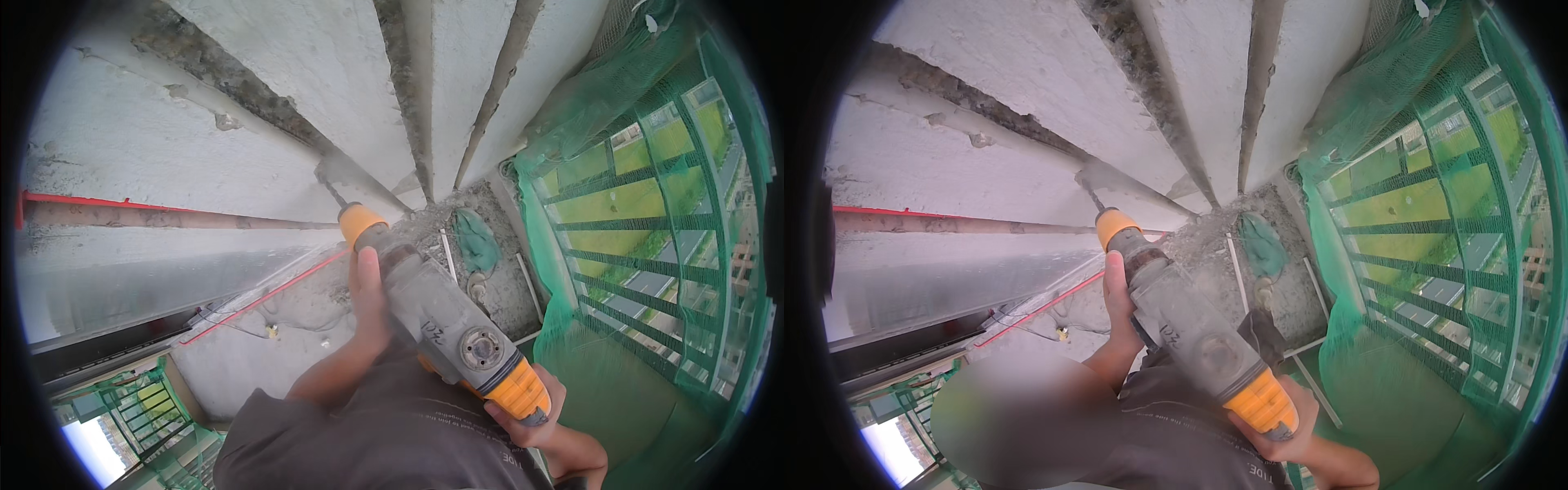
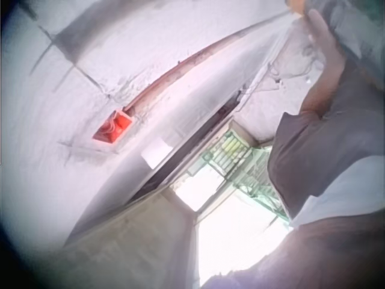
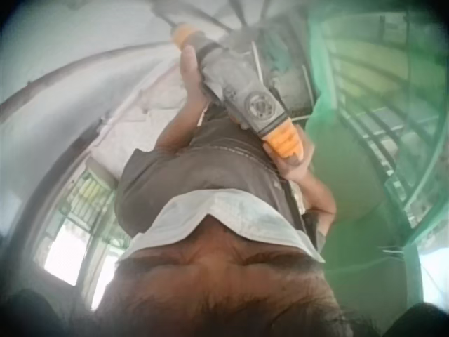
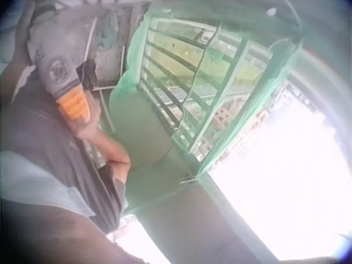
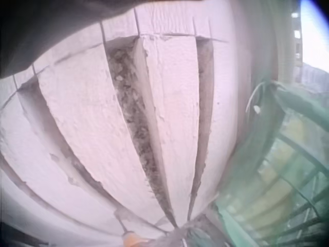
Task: The person uses a rotary hammer drill to create grooves in a concrete ceiling and then fits white PVC pipes into the grooves. The person repeats this process for multiple sections of the ceiling.
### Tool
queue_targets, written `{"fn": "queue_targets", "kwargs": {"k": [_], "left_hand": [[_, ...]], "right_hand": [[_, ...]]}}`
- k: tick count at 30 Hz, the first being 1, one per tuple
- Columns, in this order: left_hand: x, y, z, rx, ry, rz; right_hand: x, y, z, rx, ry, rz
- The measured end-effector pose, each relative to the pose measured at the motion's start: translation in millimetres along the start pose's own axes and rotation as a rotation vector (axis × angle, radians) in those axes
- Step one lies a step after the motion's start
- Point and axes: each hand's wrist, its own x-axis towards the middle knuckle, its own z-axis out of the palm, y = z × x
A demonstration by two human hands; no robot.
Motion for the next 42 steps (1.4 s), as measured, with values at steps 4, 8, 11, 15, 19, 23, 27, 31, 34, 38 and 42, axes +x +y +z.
{"fn": "queue_targets", "kwargs": {"k": [4, 8, 11, 15, 19, 23, 27, 31, 34, 38, 42], "left_hand": [[4, 7, -12, 0.135, -0.060, 0.023], [14, 8, -20, 0.266, -0.067, 0.111], [14, 12, -20, 0.150, -0.089, 0.059], [14, 15, -17, 0.257, 0.008, 0.118], [14, 16, -24, 0.278, -0.023, 0.155], [27, -9, -61, -0.096, -0.087, -0.094], [43, -10, -74, -0.238, -0.206, -0.157], [17, -19, -58, -0.122, -0.238, -0.065], [-13, -31, -38, 0.089, -0.189, 0.049], [-38, -30, -21, 0.157, -0.175, 0.108], [-28, -37, -19, 0.233, -0.141, 0.216]], "right_hand": [[-2, 7, 13, 0.116, 0.042, 0.075], [-2, 13, 31, 0.125, 0.107, 0.019], [-8, 10, 41, -0.014, 0.116, -0.013], [-9, 3, 61, 0.071, 0.160, 0.009], [-19, 7, 73, 0.075, 0.197, 0.007], [-25, 14, 88, 0.031, 0.135, -0.123], [-27, 29, 125, 0.073, 0.217, -0.297], [-54, 55, 105, 0.124, 0.231, -0.173], [-77, 73, 84, 0.134, 0.276, -0.120], [-91, 93, 65, 0.281, 0.277, -0.077], [-76, 113, 51, 0.264, 0.246, -0.126]]}}
